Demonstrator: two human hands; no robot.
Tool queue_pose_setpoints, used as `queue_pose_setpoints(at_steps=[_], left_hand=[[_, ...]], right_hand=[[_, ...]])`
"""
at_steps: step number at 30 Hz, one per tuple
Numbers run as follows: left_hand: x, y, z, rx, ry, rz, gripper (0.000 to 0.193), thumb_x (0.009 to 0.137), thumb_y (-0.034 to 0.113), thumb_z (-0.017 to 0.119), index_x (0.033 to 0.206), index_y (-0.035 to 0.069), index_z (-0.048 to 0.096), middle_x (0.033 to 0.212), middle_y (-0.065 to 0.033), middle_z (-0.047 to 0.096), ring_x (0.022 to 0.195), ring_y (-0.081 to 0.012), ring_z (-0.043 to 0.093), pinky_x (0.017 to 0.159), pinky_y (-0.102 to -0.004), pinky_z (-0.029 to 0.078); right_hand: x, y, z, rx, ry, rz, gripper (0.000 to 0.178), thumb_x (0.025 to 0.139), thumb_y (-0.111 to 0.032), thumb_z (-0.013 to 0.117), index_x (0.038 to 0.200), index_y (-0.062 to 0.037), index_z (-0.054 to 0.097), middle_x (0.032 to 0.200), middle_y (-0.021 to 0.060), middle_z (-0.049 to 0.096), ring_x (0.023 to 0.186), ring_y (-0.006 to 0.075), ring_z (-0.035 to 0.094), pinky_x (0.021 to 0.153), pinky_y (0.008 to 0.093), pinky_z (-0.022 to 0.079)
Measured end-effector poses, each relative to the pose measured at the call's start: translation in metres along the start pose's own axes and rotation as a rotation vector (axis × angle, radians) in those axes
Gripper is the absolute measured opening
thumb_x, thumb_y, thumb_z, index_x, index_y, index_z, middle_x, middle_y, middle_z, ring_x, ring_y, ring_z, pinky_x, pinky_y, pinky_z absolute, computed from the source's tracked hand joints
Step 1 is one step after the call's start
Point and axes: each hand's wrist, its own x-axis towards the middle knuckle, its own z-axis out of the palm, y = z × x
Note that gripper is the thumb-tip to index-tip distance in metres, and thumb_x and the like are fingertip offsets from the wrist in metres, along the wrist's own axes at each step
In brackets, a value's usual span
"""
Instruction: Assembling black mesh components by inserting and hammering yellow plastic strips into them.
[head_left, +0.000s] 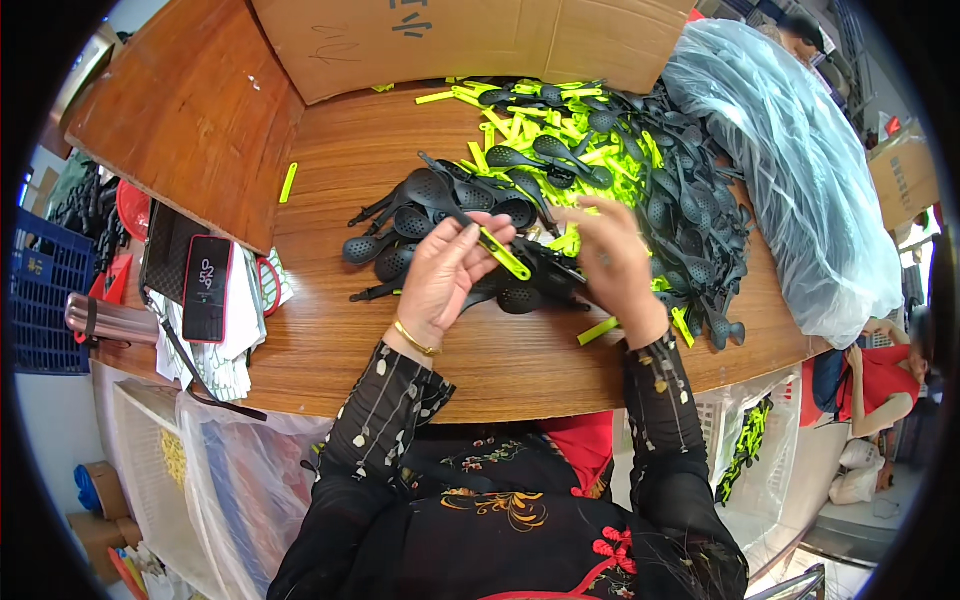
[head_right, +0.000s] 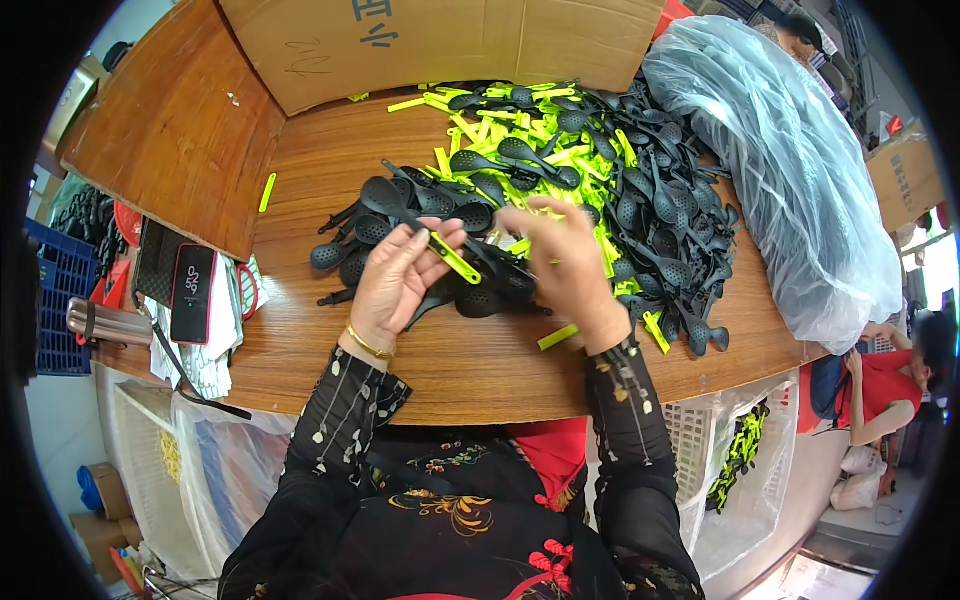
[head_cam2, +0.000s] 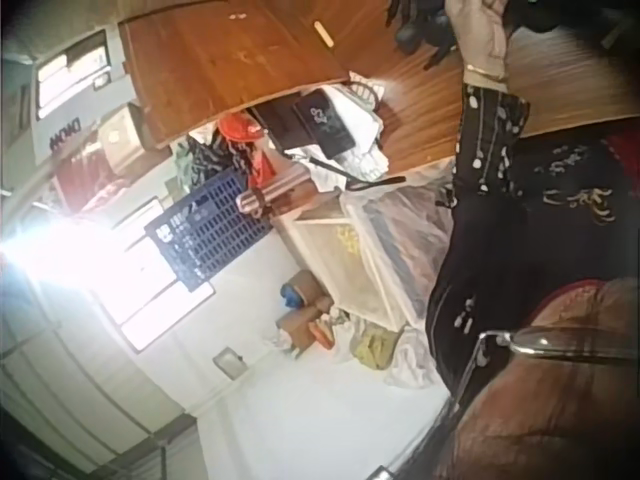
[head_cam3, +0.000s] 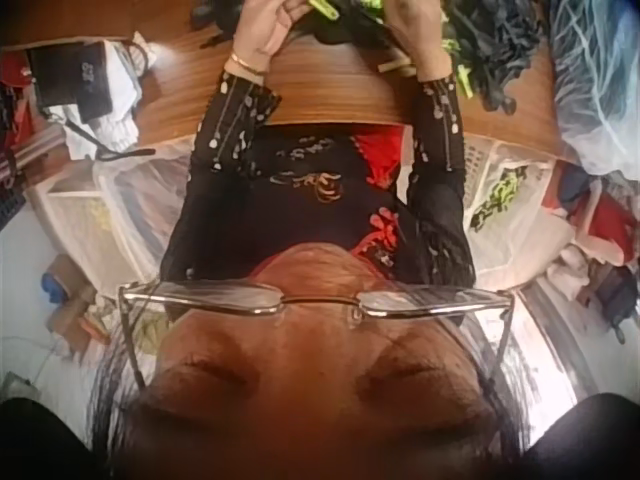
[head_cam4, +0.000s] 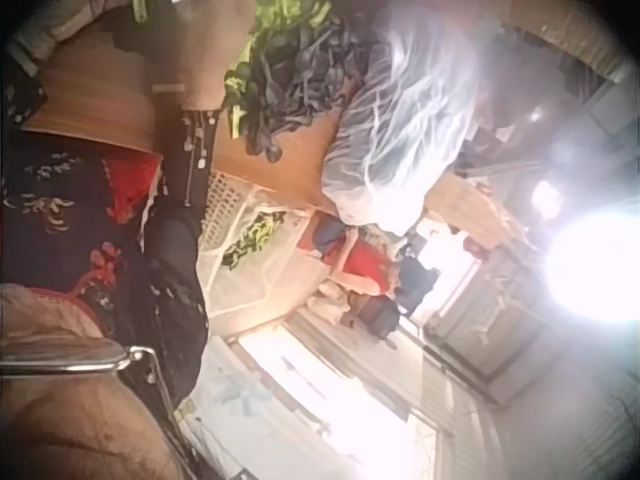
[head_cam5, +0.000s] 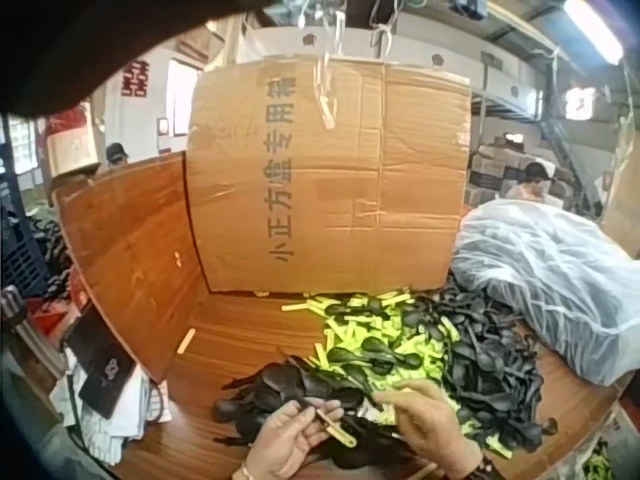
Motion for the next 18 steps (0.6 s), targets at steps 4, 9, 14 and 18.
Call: queue_pose_setpoints(at_steps=[4, 9, 14, 18], left_hand=[[0.001, -0.011, 0.006, 0.050, 0.047, 0.016, 0.020, 0.113, 0.010, 0.054, 0.128, 0.002, 0.064, 0.139, -0.0226, 0.069, 0.130, -0.0314, 0.069, 0.108, -0.0430, 0.059], [-0.001, -0.013, 0.015, 0.139, 0.071, -0.003, 0.016, 0.114, 0.013, 0.055, 0.124, 0.005, 0.064, 0.137, -0.0195, 0.071, 0.126, -0.0273, 0.071, 0.104, -0.0383, 0.060], [-0.001, -0.012, 0.016, 0.117, 0.050, -0.013, 0.016, 0.113, 0.013, 0.055, 0.125, 0.005, 0.063, 0.137, -0.0193, 0.070, 0.127, -0.0265, 0.071, 0.104, -0.0382, 0.060], [0.000, -0.014, 0.017, 0.094, 0.059, -0.034, 0.016, 0.113, 0.013, 0.056, 0.126, 0.006, 0.063, 0.138, -0.0180, 0.071, 0.127, -0.0250, 0.071, 0.103, -0.0360, 0.059]], right_hand=[[0.007, 0.048, -0.010, -0.295, -0.220, 0.137, 0.017, 0.091, -0.018, 0.078, 0.107, -0.0138, 0.081, 0.100, 0.0043, 0.077, 0.103, 0.0286, 0.069, 0.094, 0.0438, 0.050], [0.009, 0.056, 0.020, -0.478, -0.326, 0.264, 0.017, 0.088, -0.034, 0.082, 0.094, -0.0176, 0.080, 0.098, 0.0024, 0.077, 0.096, 0.0254, 0.068, 0.086, 0.0423, 0.048], [0.017, 0.068, 0.028, -0.558, -0.171, 0.198, 0.022, 0.086, -0.031, 0.080, 0.101, -0.0151, 0.075, 0.088, 0.0033, 0.076, 0.090, 0.0261, 0.070, 0.082, 0.0430, 0.047], [0.019, 0.086, 0.032, -0.606, -0.220, 0.180, 0.014, 0.086, -0.014, 0.068, 0.098, -0.0132, 0.076, 0.090, 0.0053, 0.077, 0.091, 0.0271, 0.072, 0.084, 0.0443, 0.048]])
